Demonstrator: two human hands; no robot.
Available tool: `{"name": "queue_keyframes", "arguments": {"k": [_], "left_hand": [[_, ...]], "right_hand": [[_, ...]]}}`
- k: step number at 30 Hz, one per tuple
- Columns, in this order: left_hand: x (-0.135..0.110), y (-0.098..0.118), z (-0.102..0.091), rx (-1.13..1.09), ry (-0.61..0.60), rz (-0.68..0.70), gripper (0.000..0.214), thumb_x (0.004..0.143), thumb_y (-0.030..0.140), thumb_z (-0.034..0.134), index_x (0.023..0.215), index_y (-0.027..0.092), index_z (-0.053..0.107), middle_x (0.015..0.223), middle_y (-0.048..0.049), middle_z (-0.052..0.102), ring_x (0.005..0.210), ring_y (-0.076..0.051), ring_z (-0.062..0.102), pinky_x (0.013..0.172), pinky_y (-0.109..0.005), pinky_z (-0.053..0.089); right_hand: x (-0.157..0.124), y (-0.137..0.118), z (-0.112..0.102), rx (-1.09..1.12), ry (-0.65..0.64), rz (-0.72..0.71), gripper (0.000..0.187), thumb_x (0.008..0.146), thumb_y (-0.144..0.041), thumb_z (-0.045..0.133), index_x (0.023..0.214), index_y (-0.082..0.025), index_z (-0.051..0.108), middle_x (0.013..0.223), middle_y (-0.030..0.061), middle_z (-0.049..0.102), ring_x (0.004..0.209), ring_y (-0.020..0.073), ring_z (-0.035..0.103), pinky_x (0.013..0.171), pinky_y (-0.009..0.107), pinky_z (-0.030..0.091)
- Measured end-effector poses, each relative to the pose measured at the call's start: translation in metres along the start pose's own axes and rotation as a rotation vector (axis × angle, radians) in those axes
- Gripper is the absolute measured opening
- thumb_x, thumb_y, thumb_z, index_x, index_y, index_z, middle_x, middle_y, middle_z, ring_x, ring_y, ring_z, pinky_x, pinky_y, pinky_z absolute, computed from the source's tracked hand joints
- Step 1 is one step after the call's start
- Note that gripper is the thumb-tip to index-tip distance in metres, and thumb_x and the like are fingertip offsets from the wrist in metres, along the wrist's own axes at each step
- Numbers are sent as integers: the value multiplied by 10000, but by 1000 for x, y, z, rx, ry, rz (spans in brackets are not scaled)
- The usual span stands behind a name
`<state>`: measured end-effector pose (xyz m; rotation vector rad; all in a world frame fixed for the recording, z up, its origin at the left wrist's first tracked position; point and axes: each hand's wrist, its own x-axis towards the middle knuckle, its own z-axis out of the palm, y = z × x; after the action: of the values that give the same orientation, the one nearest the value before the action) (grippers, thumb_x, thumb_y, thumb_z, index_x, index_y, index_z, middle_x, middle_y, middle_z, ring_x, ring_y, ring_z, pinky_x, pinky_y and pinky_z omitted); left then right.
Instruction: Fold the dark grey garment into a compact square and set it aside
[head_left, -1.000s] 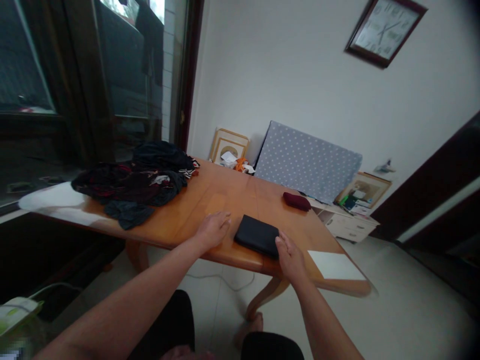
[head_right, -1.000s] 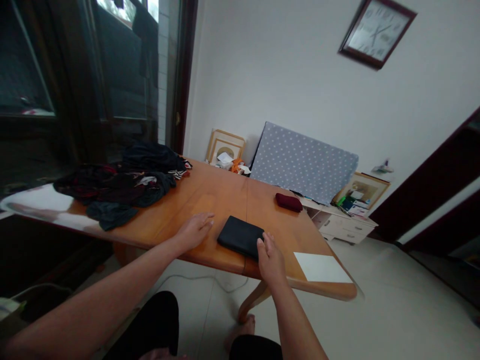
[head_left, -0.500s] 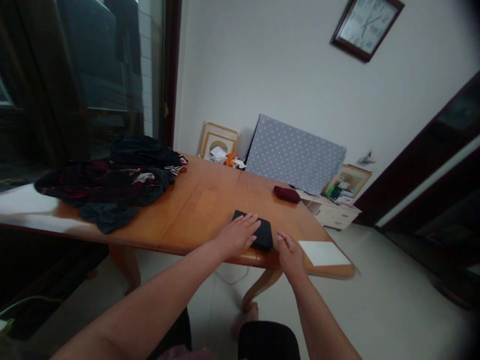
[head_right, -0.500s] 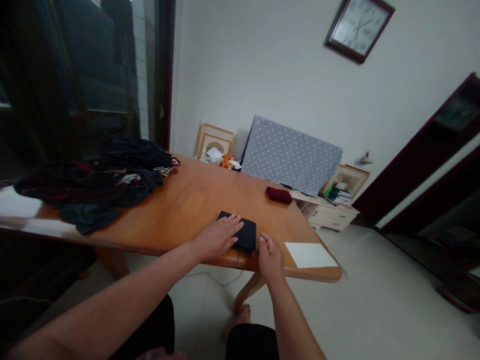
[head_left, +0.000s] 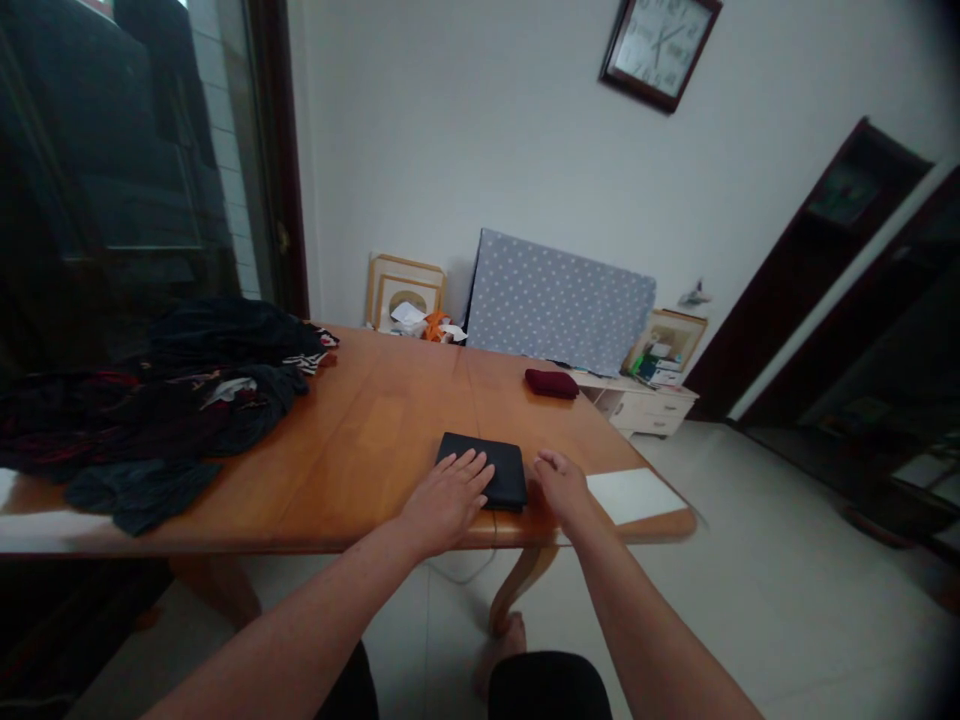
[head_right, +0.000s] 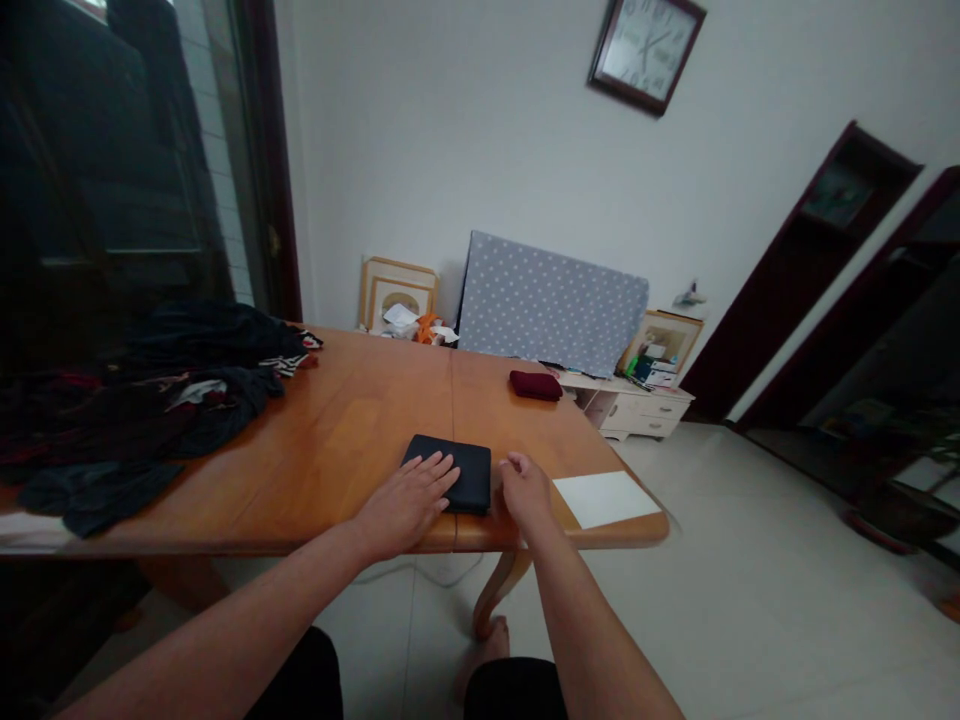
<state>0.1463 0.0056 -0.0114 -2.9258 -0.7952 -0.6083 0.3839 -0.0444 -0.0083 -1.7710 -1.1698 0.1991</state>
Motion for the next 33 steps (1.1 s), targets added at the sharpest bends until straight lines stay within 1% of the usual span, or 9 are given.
{"name": "queue_keyframes", "arguments": {"k": [5,10,15,20,23,26,29,31,33], "left_hand": [[1,1,-3,-1,-5,6,480,1015,351,335,1466,219,434,1575,-68,377,1475,-232,279,1183,-433,228],[2,5,-3,-9,16,-16,497,996,353,385,1471,215,425,1567,-80,389,1462,-247,302,1186,-445,217],[0,8,-2,-43,25,-22,551,982,374,414,1499,185,385,1583,-86,358,1485,-241,241,1209,-422,162],[-5,12,-2,-139,44,-47,550,959,323,425,1482,153,407,1574,-103,370,1475,-251,258,1213,-437,150],[-9,8,-3,-236,92,-30,501,932,285,452,1411,143,492,1523,-117,441,1450,-263,309,1208,-460,175],[-11,-13,-11,-392,170,-51,360,924,226,439,1221,163,631,1380,-108,578,1350,-244,451,1156,-430,309],[-8,-50,-29,-486,209,-269,350,890,144,417,1142,196,656,1236,-90,652,1178,-209,576,1011,-359,461],[-3,-78,-40,-457,73,-463,305,878,165,450,1066,206,687,1135,-96,688,1079,-230,617,935,-361,491],[6,-102,-48,-442,-116,-549,191,833,226,553,923,207,720,1038,-101,718,1023,-263,640,877,-369,503]], "right_hand": [[25,-42,21,-62,-55,-115,405,876,-371,485,1127,-146,708,1133,111,718,1060,226,654,967,333,471],[15,-72,57,-163,-251,-249,513,979,-415,336,1246,-119,659,1337,152,615,1287,236,534,1108,360,360],[-4,-57,75,-307,-293,-234,611,1001,-483,275,1381,-97,557,1503,162,439,1466,271,280,1200,489,169],[-6,-44,73,-301,-313,-240,669,990,-535,236,1395,-101,544,1511,148,431,1464,257,287,1212,481,163],[-5,-41,73,-304,-320,-216,710,982,-563,207,1414,-96,522,1512,155,427,1468,264,278,1217,488,152],[-6,-37,75,-314,-320,-212,740,971,-594,211,1416,-87,517,1512,155,429,1472,275,265,1218,486,161],[-7,-35,77,-340,-297,-249,737,962,-605,251,1421,-89,508,1506,144,442,1472,275,263,1219,492,168],[-8,-34,78,-358,-283,-276,721,965,-598,253,1425,-104,507,1498,132,457,1468,266,276,1219,494,175],[-8,-35,78,-377,-281,-294,707,969,-590,244,1421,-118,515,1488,124,471,1462,262,291,1218,495,185]]}}
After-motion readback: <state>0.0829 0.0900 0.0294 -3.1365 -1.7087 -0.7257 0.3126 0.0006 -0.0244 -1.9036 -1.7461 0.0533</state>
